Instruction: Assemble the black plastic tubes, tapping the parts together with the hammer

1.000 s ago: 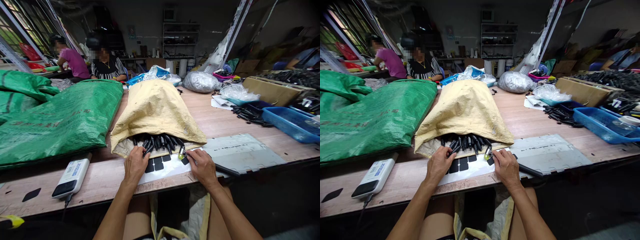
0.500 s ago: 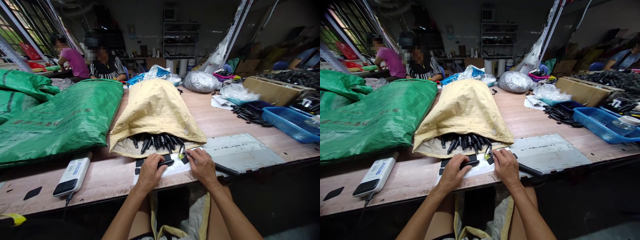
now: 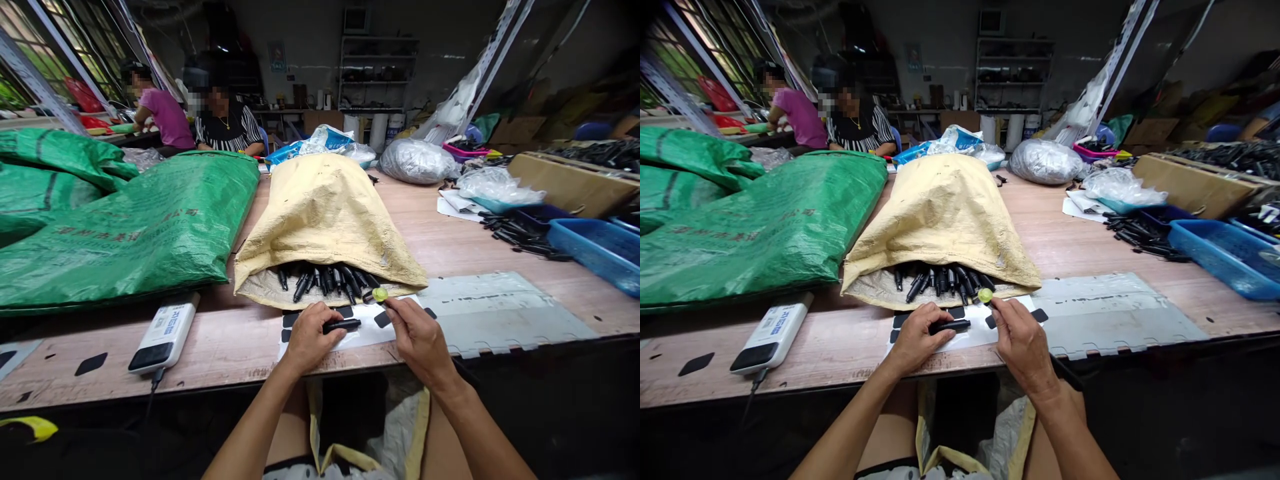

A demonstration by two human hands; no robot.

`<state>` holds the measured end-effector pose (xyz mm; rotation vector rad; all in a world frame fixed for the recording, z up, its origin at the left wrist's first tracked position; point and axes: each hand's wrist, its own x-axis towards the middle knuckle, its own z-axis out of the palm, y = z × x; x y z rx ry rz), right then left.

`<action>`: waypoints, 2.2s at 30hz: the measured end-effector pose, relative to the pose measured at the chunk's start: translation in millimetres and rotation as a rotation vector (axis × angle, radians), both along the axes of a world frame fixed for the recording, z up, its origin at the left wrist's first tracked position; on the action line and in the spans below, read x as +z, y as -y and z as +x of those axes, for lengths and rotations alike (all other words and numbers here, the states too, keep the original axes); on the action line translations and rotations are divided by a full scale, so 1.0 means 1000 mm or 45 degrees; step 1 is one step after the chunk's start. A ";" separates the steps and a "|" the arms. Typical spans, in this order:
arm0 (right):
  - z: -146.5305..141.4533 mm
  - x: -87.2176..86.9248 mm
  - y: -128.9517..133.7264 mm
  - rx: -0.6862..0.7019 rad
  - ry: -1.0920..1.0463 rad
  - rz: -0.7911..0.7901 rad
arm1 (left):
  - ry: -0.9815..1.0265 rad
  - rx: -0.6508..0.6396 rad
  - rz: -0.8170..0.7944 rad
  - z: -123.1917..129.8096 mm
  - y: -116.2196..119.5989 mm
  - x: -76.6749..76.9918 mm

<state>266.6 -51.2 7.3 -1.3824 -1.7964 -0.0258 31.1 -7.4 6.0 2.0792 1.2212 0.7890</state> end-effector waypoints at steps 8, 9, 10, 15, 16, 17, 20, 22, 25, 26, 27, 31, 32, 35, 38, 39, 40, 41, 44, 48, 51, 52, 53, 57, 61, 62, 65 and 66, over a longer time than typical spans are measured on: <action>-0.037 0.010 0.016 0.158 0.030 -0.159 | -0.014 0.022 -0.008 0.000 0.001 0.001; -0.039 0.010 0.017 0.160 0.031 -0.146 | -0.017 0.022 -0.012 0.000 0.001 0.001; -0.040 0.010 0.018 0.160 0.033 -0.129 | -0.022 0.024 -0.014 0.000 0.001 0.001; -0.040 0.006 0.021 0.144 0.147 -0.133 | -0.044 0.027 -0.006 0.001 0.001 0.001; -0.038 0.006 0.021 0.135 0.159 -0.146 | -0.040 0.029 -0.002 0.001 0.001 0.001; -0.037 0.007 0.020 0.122 0.157 -0.150 | -0.037 0.031 0.001 0.001 0.001 0.001; -0.031 0.010 0.020 0.079 0.079 -0.108 | -0.032 0.036 0.011 0.001 0.001 0.001; -0.029 0.011 0.020 0.068 0.036 -0.088 | -0.033 0.036 0.012 0.002 0.001 0.000; -0.029 0.009 0.022 0.077 0.079 -0.138 | -0.030 0.041 0.010 0.002 0.001 0.001; -0.028 0.008 0.022 0.073 0.099 -0.157 | -0.029 0.043 0.009 0.002 0.001 0.001; -0.027 0.007 0.022 0.058 0.104 -0.162 | -0.028 0.043 0.008 0.002 0.001 0.001; -0.017 0.007 0.016 -0.031 0.033 -0.107 | -0.038 0.048 -0.004 0.002 0.001 0.002; -0.013 0.007 0.014 -0.047 0.025 -0.101 | -0.040 0.048 -0.006 0.002 0.001 0.002; -0.002 0.001 0.007 -0.104 0.063 -0.112 | -0.037 0.046 0.002 0.002 0.000 0.001; 0.006 -0.011 0.001 -0.148 0.157 -0.125 | -0.039 0.040 0.014 0.002 0.000 0.001; 0.008 -0.015 -0.001 -0.154 0.190 -0.120 | -0.041 0.037 0.015 0.001 0.000 0.001; 0.009 -0.019 -0.002 -0.160 0.217 -0.108 | -0.043 0.036 0.016 0.001 0.001 0.001; 0.009 -0.023 -0.003 -0.169 0.238 -0.094 | -0.045 0.037 0.017 0.001 0.001 0.001; 0.008 -0.029 -0.004 -0.212 0.276 -0.071 | -0.044 0.035 0.016 0.001 0.001 0.000; 0.006 -0.030 -0.003 -0.243 0.308 -0.063 | -0.041 0.021 0.014 0.000 -0.001 -0.001; 0.005 -0.029 -0.002 -0.260 0.329 -0.065 | 0.033 -0.041 0.006 -0.002 0.003 0.007; 0.005 -0.029 -0.002 -0.263 0.336 -0.073 | 0.070 -0.081 -0.011 -0.002 0.008 0.012; 0.004 -0.028 -0.002 -0.266 0.341 -0.081 | 0.100 -0.138 -0.044 -0.003 0.015 0.018; 0.004 -0.028 -0.001 -0.275 0.354 -0.093 | 0.054 -0.507 -0.321 0.001 0.059 0.034; 0.004 -0.028 -0.002 -0.292 0.354 -0.076 | -0.198 -0.607 -0.534 0.013 0.095 -0.005; 0.004 -0.029 -0.002 -0.293 0.353 -0.074 | -0.298 -0.534 -0.575 0.017 0.101 -0.024; 0.004 -0.029 -0.002 -0.286 0.351 -0.068 | -0.522 -0.257 -0.698 0.024 0.110 -0.085; 0.003 -0.028 -0.002 -0.283 0.348 -0.068 | -0.531 -0.212 -0.724 0.025 0.113 -0.102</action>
